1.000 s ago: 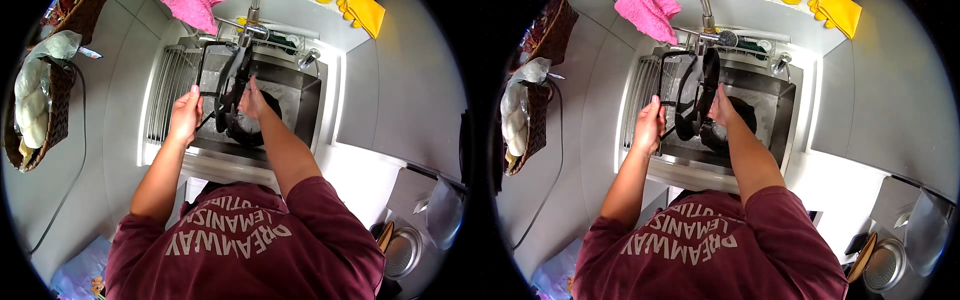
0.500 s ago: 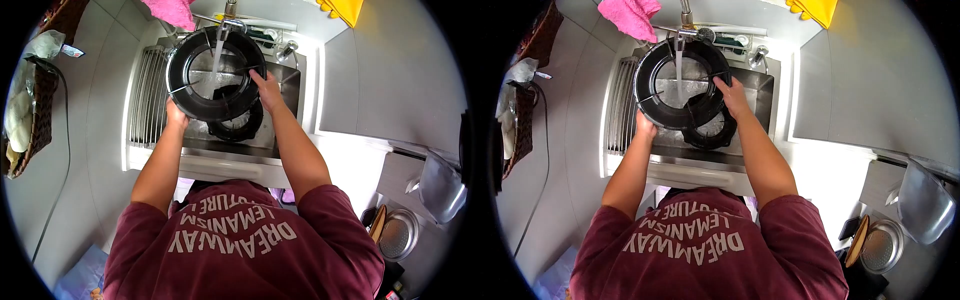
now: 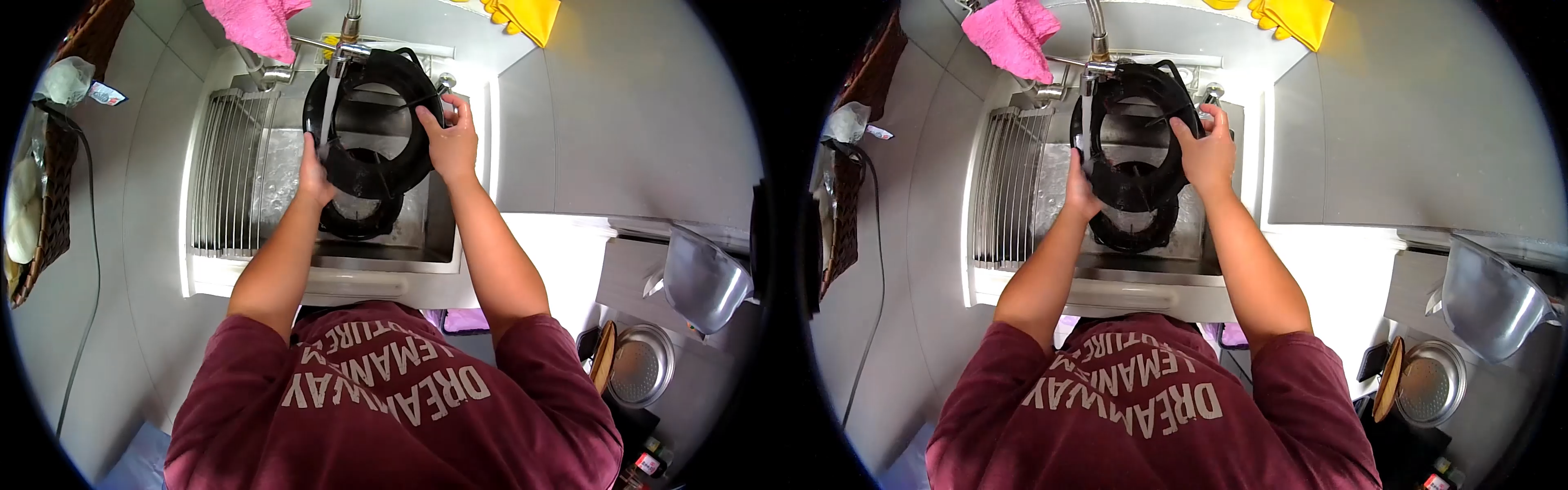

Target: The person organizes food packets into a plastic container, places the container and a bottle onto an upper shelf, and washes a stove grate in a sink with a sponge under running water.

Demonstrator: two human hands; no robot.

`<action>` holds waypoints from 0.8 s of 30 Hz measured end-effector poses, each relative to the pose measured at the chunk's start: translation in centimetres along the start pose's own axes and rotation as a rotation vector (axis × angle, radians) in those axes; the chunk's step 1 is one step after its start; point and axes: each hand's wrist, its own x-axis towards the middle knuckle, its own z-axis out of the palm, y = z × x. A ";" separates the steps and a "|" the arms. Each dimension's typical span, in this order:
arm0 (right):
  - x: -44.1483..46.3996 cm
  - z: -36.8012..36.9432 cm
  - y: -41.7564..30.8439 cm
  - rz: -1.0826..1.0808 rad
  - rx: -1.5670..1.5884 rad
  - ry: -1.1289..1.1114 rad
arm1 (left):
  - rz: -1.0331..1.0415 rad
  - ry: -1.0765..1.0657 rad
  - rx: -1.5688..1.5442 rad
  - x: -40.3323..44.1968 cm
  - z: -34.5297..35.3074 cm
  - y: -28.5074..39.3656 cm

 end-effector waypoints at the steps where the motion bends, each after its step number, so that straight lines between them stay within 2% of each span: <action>1: 0.1 -0.2 0.2 0.038 0.046 -0.026 | -0.023 -0.088 -0.048 -1.2 0.2 0.5; 4: 1.2 0.5 3.9 0.105 0.190 -0.109 | -0.108 -0.205 0.125 -2.2 -3.1 2.6; 7: 1.0 2.9 7.5 0.123 0.309 -0.202 | -0.145 -0.184 0.254 -4.8 -4.2 5.2; 10: 0.0 4.2 7.4 0.351 0.499 -0.393 | -0.238 -0.231 0.361 -7.4 -4.8 8.0; 12: -0.5 5.3 7.0 0.508 0.578 -0.539 | -0.199 -0.158 0.395 -9.5 -3.5 9.2; 16: -1.9 8.8 7.7 0.619 0.602 -0.601 | -0.088 0.058 0.478 -11.4 -3.4 10.1; 17: -1.6 10.6 9.6 0.571 0.577 -0.643 | -0.071 0.093 0.510 -11.5 -3.8 10.3; 20: -0.8 16.1 12.5 -0.022 0.012 -0.399 | 0.063 0.212 0.608 -12.6 -2.6 10.1; 21: -2.2 14.3 6.1 -0.082 0.048 -0.249 | 0.111 0.252 0.626 -12.7 -2.5 9.7; 22: -1.9 16.0 4.9 -0.213 0.238 -0.157 | 0.157 0.291 0.645 -12.7 -2.4 9.4; 24: -1.6 17.5 0.6 0.018 0.512 -0.245 | 0.185 0.324 0.624 -12.3 -2.8 8.9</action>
